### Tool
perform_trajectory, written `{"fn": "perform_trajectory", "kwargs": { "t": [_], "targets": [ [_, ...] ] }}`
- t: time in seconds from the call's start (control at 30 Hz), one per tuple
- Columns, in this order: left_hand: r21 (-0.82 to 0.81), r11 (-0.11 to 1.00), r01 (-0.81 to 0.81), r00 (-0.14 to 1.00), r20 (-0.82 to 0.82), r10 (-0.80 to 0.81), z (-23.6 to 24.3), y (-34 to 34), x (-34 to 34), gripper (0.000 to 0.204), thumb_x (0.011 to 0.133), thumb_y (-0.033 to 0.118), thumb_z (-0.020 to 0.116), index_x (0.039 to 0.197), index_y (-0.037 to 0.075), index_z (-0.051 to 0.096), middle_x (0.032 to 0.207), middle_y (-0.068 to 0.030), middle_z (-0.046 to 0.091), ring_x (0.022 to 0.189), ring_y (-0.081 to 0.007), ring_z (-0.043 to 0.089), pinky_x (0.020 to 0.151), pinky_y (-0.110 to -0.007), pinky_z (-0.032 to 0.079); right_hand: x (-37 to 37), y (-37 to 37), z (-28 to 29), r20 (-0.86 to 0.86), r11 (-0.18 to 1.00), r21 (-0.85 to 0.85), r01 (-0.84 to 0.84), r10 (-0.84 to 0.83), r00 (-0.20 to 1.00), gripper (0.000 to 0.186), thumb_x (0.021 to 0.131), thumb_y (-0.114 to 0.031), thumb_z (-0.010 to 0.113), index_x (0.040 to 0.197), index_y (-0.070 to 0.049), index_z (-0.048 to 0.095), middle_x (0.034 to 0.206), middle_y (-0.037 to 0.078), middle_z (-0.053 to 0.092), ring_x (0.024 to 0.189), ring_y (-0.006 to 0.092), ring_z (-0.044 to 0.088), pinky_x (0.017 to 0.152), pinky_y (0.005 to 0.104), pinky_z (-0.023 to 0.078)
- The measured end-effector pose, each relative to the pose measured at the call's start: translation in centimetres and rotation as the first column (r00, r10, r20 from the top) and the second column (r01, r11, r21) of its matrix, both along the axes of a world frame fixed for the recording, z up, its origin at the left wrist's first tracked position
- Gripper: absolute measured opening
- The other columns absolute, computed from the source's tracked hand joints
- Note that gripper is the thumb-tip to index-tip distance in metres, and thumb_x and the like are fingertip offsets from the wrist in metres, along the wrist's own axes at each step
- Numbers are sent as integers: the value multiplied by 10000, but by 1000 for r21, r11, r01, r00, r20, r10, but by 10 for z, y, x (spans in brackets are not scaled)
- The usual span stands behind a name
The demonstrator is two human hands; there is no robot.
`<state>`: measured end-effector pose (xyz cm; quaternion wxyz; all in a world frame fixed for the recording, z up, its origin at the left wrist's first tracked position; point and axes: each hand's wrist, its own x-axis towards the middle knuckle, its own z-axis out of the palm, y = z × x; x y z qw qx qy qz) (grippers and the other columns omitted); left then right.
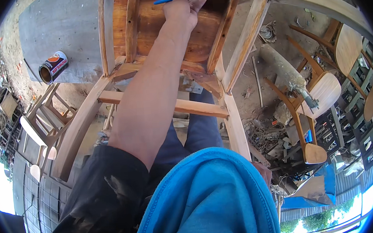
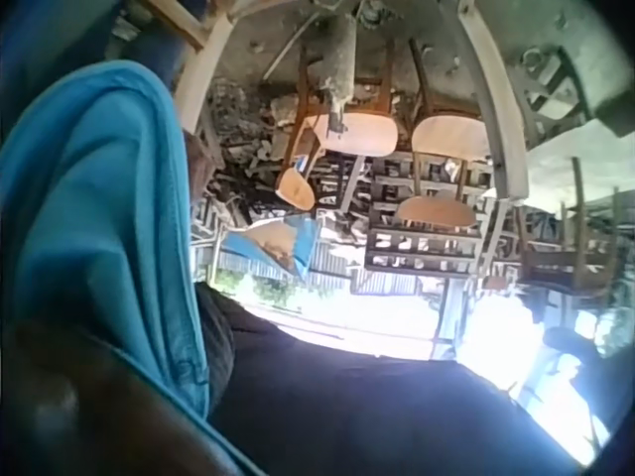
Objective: The person dips a paintbrush into a can of paint and applies it to the underside of an inverted wooden chair, turns the chair upright, and paints its frame and legs with the brush.
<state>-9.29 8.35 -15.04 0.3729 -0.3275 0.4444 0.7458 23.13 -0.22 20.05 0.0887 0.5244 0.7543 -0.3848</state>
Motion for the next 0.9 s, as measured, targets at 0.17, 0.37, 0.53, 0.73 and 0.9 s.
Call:
{"fn": "perform_trajectory", "kwargs": {
  "t": [0.17,0.37,0.53,0.73,0.9],
  "targets": [
    [-151,989,-7,997,76,19,16,21,21,110,885,-77,597,948,-96,509,821,-207,641,637,-337,710,575,-391,679,1,-2,2,11,1000,8,7,-8,1000,251,816,-24,713,1060,29,684,990,230,706,954,369,681,890,436,537],
    [-49,996,78,997,31,-76,13,19,2,74,879,-41,597,919,-81,549,823,-198,653,648,-326,711,510,-374,651,1,-1,4,15,1000,14,3,-3,1000,236,820,-52,712,1042,26,687,985,217,710,956,359,680,893,432,537],
    [-238,817,525,846,41,-531,18,9,-6,114,886,-9,610,967,-69,558,806,-203,667,597,-298,703,511,-373,644,2,-3,6,23,1000,20,0,-1,1000,227,824,-75,712,1026,24,689,981,206,714,958,350,679,896,429,537],
    [-154,941,302,952,89,-292,11,7,12,179,846,16,634,978,-78,558,781,-208,670,599,-318,707,478,-366,620,0,-4,7,24,1000,29,-2,1,1000,219,828,-103,711,1008,20,692,976,193,718,960,339,678,899,425,537],
    [-141,952,272,953,-97,-286,7,-1,-12,71,847,13,659,905,-21,634,777,-174,697,572,-266,690,491,-375,602,0,-4,7,38,999,43,-1,0,999,217,831,-126,710,993,18,694,972,183,722,962,330,677,901,421,536]
  ]
}}
